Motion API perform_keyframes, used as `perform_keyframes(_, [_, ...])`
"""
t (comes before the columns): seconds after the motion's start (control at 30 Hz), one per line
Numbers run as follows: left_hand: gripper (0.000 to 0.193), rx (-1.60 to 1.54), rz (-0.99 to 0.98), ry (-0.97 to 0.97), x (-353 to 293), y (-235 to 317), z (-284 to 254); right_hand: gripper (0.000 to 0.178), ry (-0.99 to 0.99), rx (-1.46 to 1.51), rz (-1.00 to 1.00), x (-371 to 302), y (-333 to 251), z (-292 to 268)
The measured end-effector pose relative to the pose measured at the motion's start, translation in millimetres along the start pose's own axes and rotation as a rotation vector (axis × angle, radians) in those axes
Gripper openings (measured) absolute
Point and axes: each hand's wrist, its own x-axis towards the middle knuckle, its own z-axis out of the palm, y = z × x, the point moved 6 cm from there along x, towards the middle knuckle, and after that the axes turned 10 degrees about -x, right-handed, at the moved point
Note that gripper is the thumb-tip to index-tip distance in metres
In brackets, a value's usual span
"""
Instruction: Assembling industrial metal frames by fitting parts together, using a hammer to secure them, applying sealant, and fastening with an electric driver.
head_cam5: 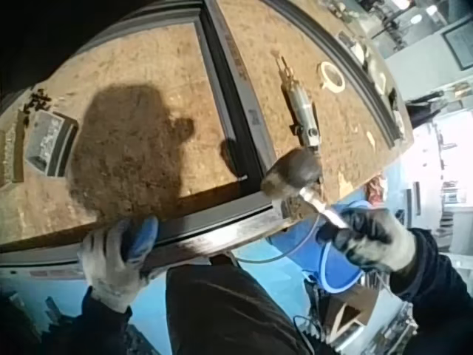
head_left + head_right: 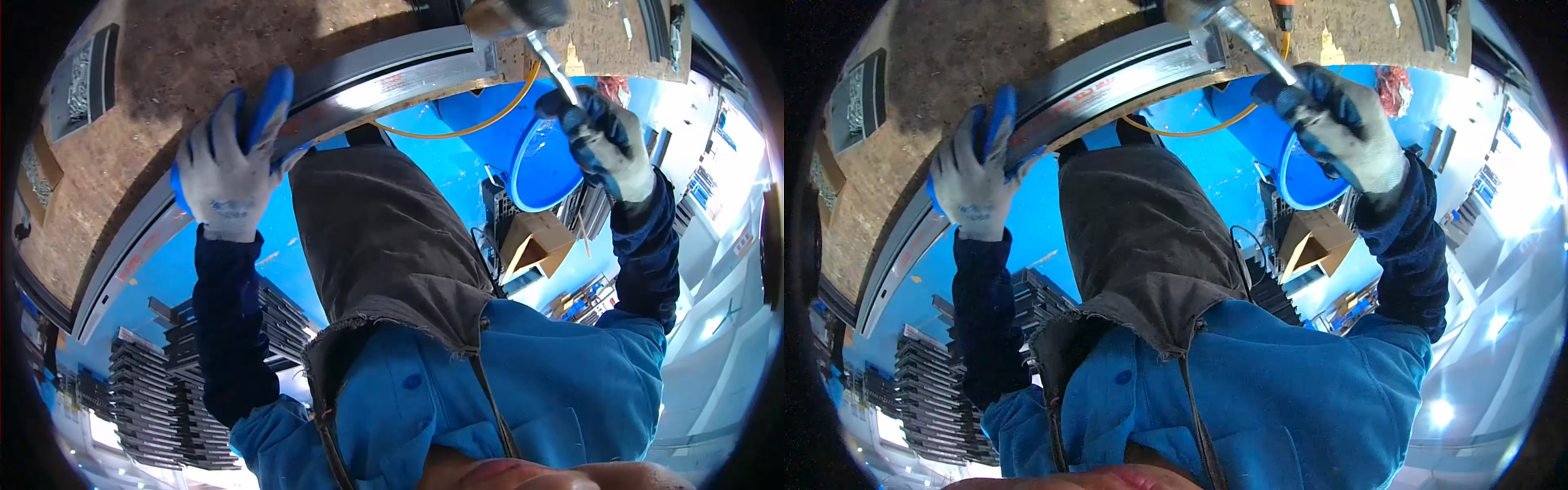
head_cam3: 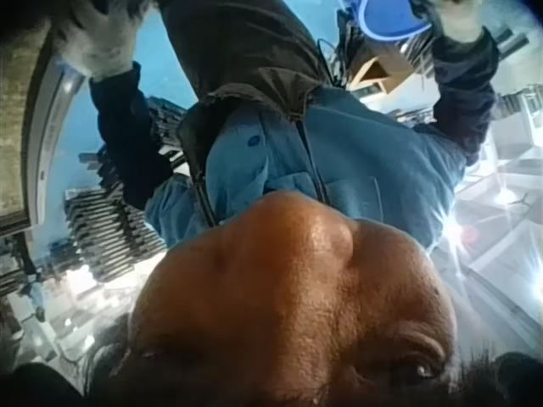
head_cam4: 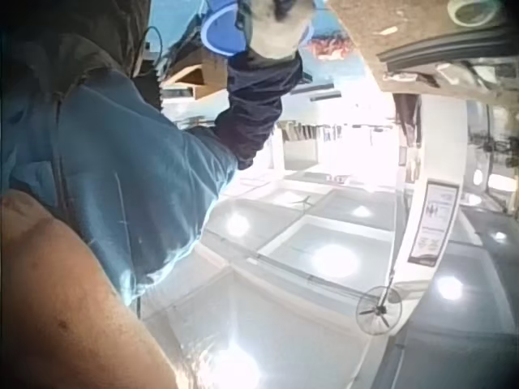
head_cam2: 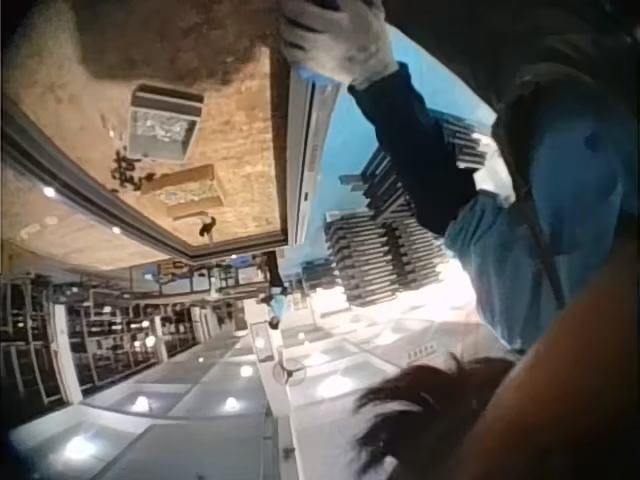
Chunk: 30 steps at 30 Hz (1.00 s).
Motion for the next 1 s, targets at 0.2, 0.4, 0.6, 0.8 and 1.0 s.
perform_keyframes(0.2, [0.073, 0.046, -0.001, -0.036, -6.3, 0.8, 4.5, 0.028, -0.048, -0.245, -0.077, 7.9, 8.9, 7.4])
perform_keyframes(0.4, [0.065, -0.131, -0.147, 0.032, -15.0, -8.1, 8.0, 0.027, -0.076, -0.232, -0.191, 16.3, 10.0, 4.2])
perform_keyframes(0.6, [0.066, -0.016, -0.072, -0.019, -17.4, -6.3, 13.5, 0.029, -0.037, -0.115, -0.103, 17.5, 3.2, -2.2])
perform_keyframes(0.8, [0.069, -0.001, -0.022, 0.076, -7.9, -2.2, 5.5, 0.031, -0.103, -0.158, -0.066, 32.9, -6.9, -15.8])
perform_keyframes(1.0, [0.063, -0.18, -0.113, 0.018, 15.3, 2.9, -20.8, 0.03, -0.596, 0.09, 0.3, 91.6, -35.8, -25.4])
